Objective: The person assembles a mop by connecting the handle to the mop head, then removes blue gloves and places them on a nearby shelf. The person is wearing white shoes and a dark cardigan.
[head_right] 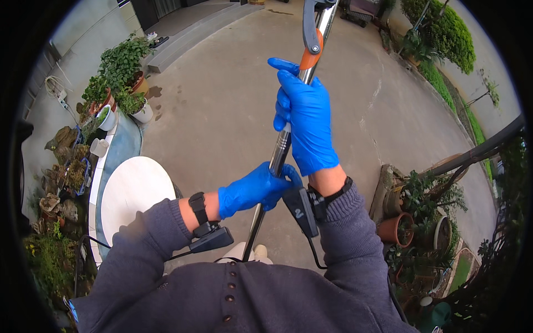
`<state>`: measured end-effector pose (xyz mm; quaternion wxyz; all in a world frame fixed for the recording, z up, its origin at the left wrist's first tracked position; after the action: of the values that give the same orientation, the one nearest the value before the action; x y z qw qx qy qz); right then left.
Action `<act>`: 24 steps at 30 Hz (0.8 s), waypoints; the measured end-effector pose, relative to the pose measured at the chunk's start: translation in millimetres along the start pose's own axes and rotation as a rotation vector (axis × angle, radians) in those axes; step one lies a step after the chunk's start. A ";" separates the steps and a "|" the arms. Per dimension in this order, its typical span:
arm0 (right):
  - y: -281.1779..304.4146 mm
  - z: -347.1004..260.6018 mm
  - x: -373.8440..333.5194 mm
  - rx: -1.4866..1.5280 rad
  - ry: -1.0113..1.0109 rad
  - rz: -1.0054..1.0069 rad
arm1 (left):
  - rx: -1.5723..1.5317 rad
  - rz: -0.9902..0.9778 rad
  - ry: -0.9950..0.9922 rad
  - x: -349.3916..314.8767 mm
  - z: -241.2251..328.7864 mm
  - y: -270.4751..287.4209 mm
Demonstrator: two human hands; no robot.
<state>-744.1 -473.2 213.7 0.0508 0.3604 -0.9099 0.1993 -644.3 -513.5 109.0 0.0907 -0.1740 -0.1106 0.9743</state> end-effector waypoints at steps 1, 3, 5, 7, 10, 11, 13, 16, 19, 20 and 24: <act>0.0 3.2 1.4 -0.050 -0.004 0.049 | -0.022 0.072 0.007 5.9 -0.5 1.2; 2.5 4.9 4.4 -0.148 -0.031 0.215 | 0.048 0.103 0.057 14.0 0.8 2.9; 2.6 -2.8 10.0 -0.135 -0.027 0.126 | -0.002 0.023 0.039 14.1 4.5 3.2; 6.1 -16.7 13.0 -0.084 -0.077 -0.073 | -0.085 -0.182 0.001 12.9 13.6 2.5; -7.2 -41.6 23.8 0.275 0.014 -0.640 | -0.214 -0.579 -0.040 -0.1 30.8 -1.4; -12.2 -44.8 28.0 0.274 0.082 -0.667 | -0.224 -0.656 -0.061 -3.4 36.1 -4.1; -23.3 -55.6 27.7 0.523 0.113 -0.907 | -0.233 -0.771 -0.068 -11.0 44.8 -8.5; -40.6 -59.9 26.6 0.702 -0.087 -1.029 | -0.240 -0.789 -0.062 -26.8 49.8 -9.6; -46.0 -53.5 20.1 0.547 -0.146 -0.848 | -0.213 -0.563 -0.083 -35.1 44.4 -4.6; -45.6 -47.5 16.7 0.451 -0.139 -0.753 | -0.164 -0.471 -0.084 -37.2 39.5 -2.7; -35.3 -18.0 16.1 0.225 -0.074 -0.429 | -0.147 -0.168 -0.051 -30.9 20.9 12.1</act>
<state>-733.0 -499.6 245.5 0.0182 0.5557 -0.7859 0.2706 -625.0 -535.7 135.0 0.1561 -0.1455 -0.1983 0.9566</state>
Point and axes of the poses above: each hand's wrist, its own x-axis towards the middle knuckle, its own y-axis out of the back of the hand, z = x × y, the point moved 3 cm from there along x, towards the middle knuckle, and after that the axes turned 4 degrees about -z, right-handed, at the moved point
